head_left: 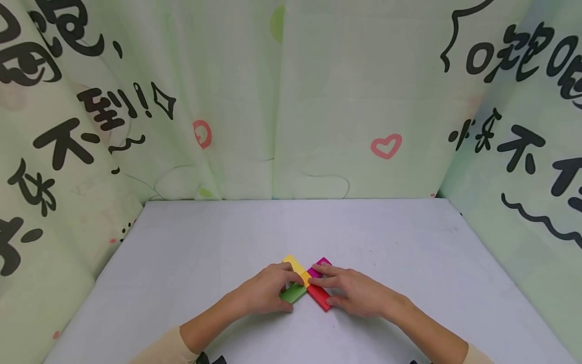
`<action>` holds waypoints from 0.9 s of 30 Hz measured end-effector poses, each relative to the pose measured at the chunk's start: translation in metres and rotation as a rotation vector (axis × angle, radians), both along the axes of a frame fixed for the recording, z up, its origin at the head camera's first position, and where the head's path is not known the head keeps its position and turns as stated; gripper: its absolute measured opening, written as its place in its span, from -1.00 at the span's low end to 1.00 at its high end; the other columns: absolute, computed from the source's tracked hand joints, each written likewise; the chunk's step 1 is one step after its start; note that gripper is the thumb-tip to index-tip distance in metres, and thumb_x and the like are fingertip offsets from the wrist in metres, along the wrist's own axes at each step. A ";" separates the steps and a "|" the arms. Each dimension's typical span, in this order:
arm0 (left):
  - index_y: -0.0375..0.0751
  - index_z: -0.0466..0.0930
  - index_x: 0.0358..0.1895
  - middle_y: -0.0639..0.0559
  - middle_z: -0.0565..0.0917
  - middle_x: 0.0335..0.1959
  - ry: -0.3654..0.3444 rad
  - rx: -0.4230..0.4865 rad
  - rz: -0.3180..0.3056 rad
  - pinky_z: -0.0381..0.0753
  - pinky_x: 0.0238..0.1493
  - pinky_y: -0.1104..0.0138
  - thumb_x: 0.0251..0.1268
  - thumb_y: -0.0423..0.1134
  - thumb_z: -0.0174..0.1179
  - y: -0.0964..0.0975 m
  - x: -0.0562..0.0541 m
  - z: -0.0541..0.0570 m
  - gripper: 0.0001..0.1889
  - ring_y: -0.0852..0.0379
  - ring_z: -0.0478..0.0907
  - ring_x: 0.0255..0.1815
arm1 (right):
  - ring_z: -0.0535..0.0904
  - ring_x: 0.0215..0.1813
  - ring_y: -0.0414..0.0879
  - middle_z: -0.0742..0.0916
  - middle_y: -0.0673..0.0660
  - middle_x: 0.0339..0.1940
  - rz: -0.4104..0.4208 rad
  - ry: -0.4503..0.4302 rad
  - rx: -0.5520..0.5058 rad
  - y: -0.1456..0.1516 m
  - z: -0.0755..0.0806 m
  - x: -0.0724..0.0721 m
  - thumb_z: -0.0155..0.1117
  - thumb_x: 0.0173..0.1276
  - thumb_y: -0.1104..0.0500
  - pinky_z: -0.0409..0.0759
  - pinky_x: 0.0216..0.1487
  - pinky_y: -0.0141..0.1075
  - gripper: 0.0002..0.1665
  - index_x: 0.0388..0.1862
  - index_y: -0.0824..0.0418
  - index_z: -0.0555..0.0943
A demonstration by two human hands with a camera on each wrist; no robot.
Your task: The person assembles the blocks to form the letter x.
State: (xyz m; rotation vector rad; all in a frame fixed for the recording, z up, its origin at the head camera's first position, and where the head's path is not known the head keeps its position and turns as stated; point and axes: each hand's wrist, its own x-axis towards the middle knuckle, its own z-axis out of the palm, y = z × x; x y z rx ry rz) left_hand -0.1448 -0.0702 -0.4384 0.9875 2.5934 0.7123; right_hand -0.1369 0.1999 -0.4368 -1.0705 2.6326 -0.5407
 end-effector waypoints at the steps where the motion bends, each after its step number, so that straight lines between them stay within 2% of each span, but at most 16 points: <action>1: -0.07 0.73 0.15 0.18 0.59 -0.13 0.001 -0.001 0.001 0.57 -0.15 0.52 0.09 -0.21 0.61 0.000 0.000 0.000 -0.50 0.31 0.51 -0.24 | 0.44 0.55 0.19 0.47 0.11 0.59 0.004 0.005 -0.001 0.000 0.000 0.000 0.43 0.42 0.13 0.59 0.35 0.04 -0.32 0.51 -0.01 0.53; 12: -0.12 0.73 0.13 0.15 0.62 -0.15 0.010 0.033 -0.006 0.58 -0.14 0.53 0.12 -0.24 0.58 0.000 0.003 0.001 -0.54 0.33 0.52 -0.26 | 0.41 0.58 0.17 0.45 0.08 0.61 -0.009 -0.017 0.015 0.000 0.002 0.001 0.40 0.45 0.10 0.59 0.36 0.02 -0.34 0.51 -0.02 0.52; 27: -0.13 0.73 0.14 0.13 0.61 -0.12 0.025 0.029 0.002 0.55 -0.19 0.54 0.15 -0.24 0.56 0.002 0.003 -0.001 -0.55 0.29 0.51 -0.21 | 0.41 0.57 0.20 0.45 0.11 0.61 -0.005 -0.016 0.003 0.003 0.005 0.002 0.42 0.43 0.16 0.60 0.34 0.04 -0.32 0.51 -0.01 0.52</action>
